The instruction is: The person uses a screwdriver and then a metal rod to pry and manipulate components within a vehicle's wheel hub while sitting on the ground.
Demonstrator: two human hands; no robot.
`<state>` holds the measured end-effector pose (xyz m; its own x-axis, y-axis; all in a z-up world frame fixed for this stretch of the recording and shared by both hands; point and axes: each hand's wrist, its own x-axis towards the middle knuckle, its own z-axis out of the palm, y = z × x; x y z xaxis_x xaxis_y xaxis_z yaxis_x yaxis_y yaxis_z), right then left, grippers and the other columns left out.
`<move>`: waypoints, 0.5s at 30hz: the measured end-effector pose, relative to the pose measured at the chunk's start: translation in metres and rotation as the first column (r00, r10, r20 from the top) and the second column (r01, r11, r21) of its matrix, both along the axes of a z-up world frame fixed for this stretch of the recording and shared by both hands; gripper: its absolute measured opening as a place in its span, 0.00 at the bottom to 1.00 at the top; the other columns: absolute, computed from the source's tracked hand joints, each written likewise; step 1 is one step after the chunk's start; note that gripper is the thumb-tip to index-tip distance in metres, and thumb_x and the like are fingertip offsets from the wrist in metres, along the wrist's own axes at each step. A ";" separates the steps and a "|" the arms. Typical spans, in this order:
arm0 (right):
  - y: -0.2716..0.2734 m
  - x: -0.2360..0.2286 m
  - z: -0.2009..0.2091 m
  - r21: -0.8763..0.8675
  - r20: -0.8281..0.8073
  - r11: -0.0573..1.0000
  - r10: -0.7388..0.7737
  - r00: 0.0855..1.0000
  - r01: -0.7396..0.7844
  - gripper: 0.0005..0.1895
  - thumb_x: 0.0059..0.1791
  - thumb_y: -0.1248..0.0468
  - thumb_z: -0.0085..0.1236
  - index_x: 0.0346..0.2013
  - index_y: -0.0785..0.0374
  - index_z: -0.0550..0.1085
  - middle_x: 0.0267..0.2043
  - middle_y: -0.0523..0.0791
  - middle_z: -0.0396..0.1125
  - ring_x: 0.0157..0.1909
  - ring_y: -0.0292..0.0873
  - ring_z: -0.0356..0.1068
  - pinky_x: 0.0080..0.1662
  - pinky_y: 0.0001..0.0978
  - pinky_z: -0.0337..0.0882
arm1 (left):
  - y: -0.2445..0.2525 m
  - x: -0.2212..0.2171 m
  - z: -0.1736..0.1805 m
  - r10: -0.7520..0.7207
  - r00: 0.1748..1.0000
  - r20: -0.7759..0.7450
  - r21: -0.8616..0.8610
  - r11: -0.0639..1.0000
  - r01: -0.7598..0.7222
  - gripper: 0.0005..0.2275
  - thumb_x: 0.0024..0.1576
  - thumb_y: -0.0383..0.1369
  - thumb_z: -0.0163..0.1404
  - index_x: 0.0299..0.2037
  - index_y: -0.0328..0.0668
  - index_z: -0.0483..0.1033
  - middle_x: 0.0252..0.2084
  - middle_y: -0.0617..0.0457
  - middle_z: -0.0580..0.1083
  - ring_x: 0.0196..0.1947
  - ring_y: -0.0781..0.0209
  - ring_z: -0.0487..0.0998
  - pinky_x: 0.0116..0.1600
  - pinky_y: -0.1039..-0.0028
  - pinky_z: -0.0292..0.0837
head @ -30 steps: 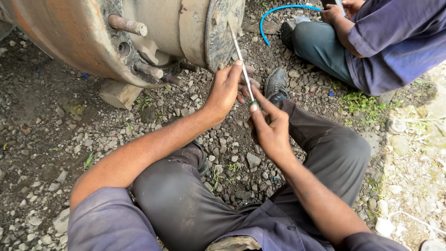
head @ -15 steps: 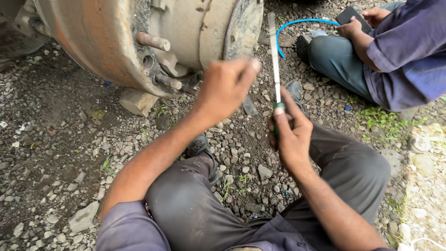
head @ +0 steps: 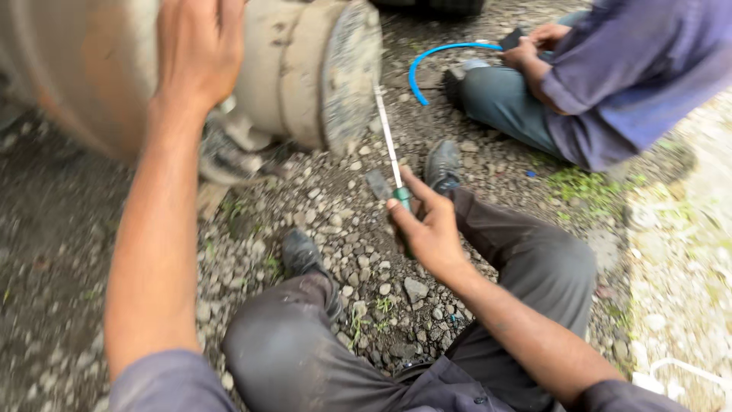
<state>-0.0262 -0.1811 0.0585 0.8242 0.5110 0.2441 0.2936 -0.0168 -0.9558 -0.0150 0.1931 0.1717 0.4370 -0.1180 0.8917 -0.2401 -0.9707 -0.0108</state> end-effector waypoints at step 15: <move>0.012 0.000 0.017 0.173 -0.245 0.979 0.146 0.958 -0.105 0.30 0.55 0.64 0.53 0.71 0.69 0.61 0.22 0.40 0.66 0.17 0.31 0.63 0.20 0.26 0.64 | -0.014 -0.006 0.009 0.121 0.982 -0.148 0.024 0.993 -0.119 0.22 0.77 0.40 0.33 0.34 0.33 0.68 0.38 0.42 0.70 0.44 0.45 0.68 0.57 0.55 0.62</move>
<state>-0.0266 -0.1691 0.0755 0.8009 0.5867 0.1198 0.0299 0.1606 -0.9866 -0.0207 0.1788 0.1803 0.5767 -0.0692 0.8140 -0.1219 -0.9925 0.0020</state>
